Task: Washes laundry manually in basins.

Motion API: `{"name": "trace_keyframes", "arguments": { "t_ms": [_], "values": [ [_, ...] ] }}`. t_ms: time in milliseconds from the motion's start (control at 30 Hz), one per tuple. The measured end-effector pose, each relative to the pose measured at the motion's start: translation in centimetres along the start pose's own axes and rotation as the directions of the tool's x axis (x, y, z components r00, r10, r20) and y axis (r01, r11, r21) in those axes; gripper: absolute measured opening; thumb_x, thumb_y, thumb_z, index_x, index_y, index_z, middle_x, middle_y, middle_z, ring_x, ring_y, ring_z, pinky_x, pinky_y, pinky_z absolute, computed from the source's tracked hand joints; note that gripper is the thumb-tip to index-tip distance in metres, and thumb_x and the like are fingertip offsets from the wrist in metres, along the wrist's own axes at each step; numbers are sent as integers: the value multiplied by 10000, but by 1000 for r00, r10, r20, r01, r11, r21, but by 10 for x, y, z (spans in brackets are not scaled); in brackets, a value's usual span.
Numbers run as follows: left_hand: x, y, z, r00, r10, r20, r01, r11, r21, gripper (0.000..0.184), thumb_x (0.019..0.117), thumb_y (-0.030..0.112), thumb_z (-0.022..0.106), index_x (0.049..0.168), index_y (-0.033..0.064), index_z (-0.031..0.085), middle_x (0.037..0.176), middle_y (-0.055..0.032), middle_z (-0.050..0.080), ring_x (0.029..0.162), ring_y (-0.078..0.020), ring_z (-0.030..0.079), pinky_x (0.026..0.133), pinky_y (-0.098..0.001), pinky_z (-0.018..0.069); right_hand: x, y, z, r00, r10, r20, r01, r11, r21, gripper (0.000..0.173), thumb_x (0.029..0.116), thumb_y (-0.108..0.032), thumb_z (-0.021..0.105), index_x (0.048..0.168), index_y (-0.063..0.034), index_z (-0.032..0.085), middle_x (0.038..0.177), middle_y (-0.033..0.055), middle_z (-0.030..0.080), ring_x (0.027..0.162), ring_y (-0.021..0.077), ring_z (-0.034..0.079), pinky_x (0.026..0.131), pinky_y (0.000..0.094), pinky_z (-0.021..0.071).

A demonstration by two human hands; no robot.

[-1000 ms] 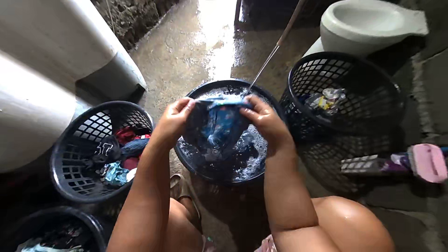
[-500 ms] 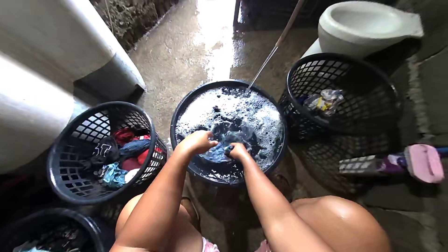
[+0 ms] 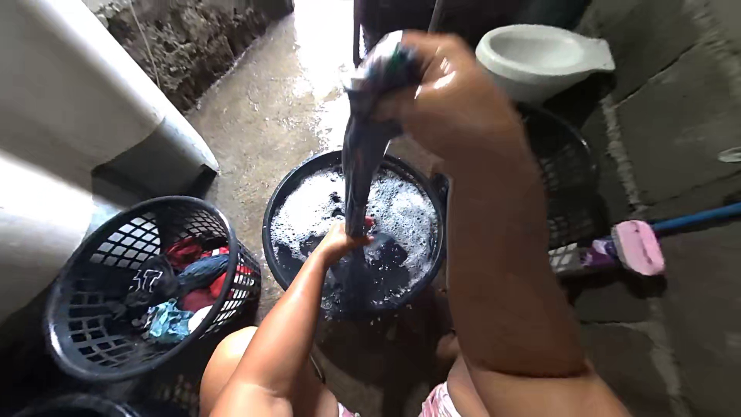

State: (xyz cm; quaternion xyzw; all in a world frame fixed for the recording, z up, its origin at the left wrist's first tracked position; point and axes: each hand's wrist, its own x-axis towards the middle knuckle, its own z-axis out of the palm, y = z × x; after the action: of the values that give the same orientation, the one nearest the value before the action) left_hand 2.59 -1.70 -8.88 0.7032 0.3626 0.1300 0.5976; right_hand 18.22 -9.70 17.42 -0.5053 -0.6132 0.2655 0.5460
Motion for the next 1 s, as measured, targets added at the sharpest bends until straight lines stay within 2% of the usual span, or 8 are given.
{"name": "trace_keyframes", "arguments": {
  "t_ms": [133, 267, 400, 533, 667, 767, 900, 1000],
  "values": [
    [-6, 14, 6, 985, -112, -134, 113, 994, 0, 261, 977, 98, 663, 1214, -12, 645, 1115, -165, 688, 1031, -240, 660, 946, -471, 538, 0, -15, -16, 988, 3, -154, -4, 1000, -7, 130, 928, -20, 653, 1039, -84, 678, 905, -22, 685, 804, 20, 674, 721, 231, 599],
    [-35, 81, -9, 959, 121, -255, -164, 974, -156, 242, 997, 121, 547, 1203, 35, 639, 1000, -60, 698, 889, -128, 671, 813, -366, 588, -32, 99, -1, 948, 316, -33, -318, 935, -156, 237, 901, -80, 700, 1133, -34, 691, 1017, 120, 714, 912, 213, 696, 829, 467, 594],
    [-49, 120, -12, 910, 213, -355, -301, 930, -211, 239, 917, 85, 571, 1146, 36, 624, 944, -50, 695, 832, -126, 678, 748, -345, 600, -77, 237, 44, 632, 772, 72, -659, 584, -473, 478, 900, -161, 743, 1346, -36, 622, 1214, 292, 664, 1120, 471, 649, 922, 691, 511],
    [-27, 68, -12, 936, -33, -351, 133, 956, 263, 263, 925, 118, 682, 1167, 13, 681, 1032, -191, 708, 962, -322, 690, 869, -566, 548, -100, 265, 53, 440, 889, 127, -716, 433, -548, 511, 967, -147, 644, 1465, -75, 556, 1390, 248, 599, 1297, 402, 571, 1070, 598, 446],
    [-10, -25, 12, 875, -416, -249, 483, 700, 526, 415, 926, 192, 708, 1241, -67, 632, 1239, -303, 639, 1203, -441, 611, 1018, -624, 469, -98, 267, 53, 540, 822, 180, -693, 556, -458, 449, 954, -123, 687, 1391, -53, 611, 1304, 220, 659, 1223, 372, 625, 1053, 573, 473],
    [-18, -62, 25, 773, -575, -267, 625, 617, 478, 774, 918, 221, 734, 1523, -56, 338, 1437, -315, 517, 1351, -439, 519, 1115, -581, 423, -98, 274, 64, 624, 738, 258, -645, 672, -364, 494, 916, -110, 756, 1383, -47, 608, 1292, 200, 669, 1184, 342, 653, 1040, 545, 499],
    [-12, -53, 22, 851, -433, -299, 509, 820, 261, 562, 936, 145, 682, 1450, -2, 506, 1396, -274, 569, 1306, -397, 558, 1100, -570, 437, -111, 285, 87, 656, 646, 391, -558, 764, -325, 812, 790, -98, 877, 1507, -99, 496, 1448, 179, 582, 1332, 358, 555, 1116, 565, 433],
    [-16, 5, 17, 932, -191, -307, 187, 981, -41, 312, 973, 72, 619, 1269, -27, 615, 1160, -203, 669, 1019, -285, 661, 908, -486, 548, -124, 299, 106, 716, 599, 359, -525, 801, -288, 1084, 697, -212, 953, 1586, -81, 347, 1482, 238, 528, 1393, 366, 500, 1183, 542, 388]
  ]
}}
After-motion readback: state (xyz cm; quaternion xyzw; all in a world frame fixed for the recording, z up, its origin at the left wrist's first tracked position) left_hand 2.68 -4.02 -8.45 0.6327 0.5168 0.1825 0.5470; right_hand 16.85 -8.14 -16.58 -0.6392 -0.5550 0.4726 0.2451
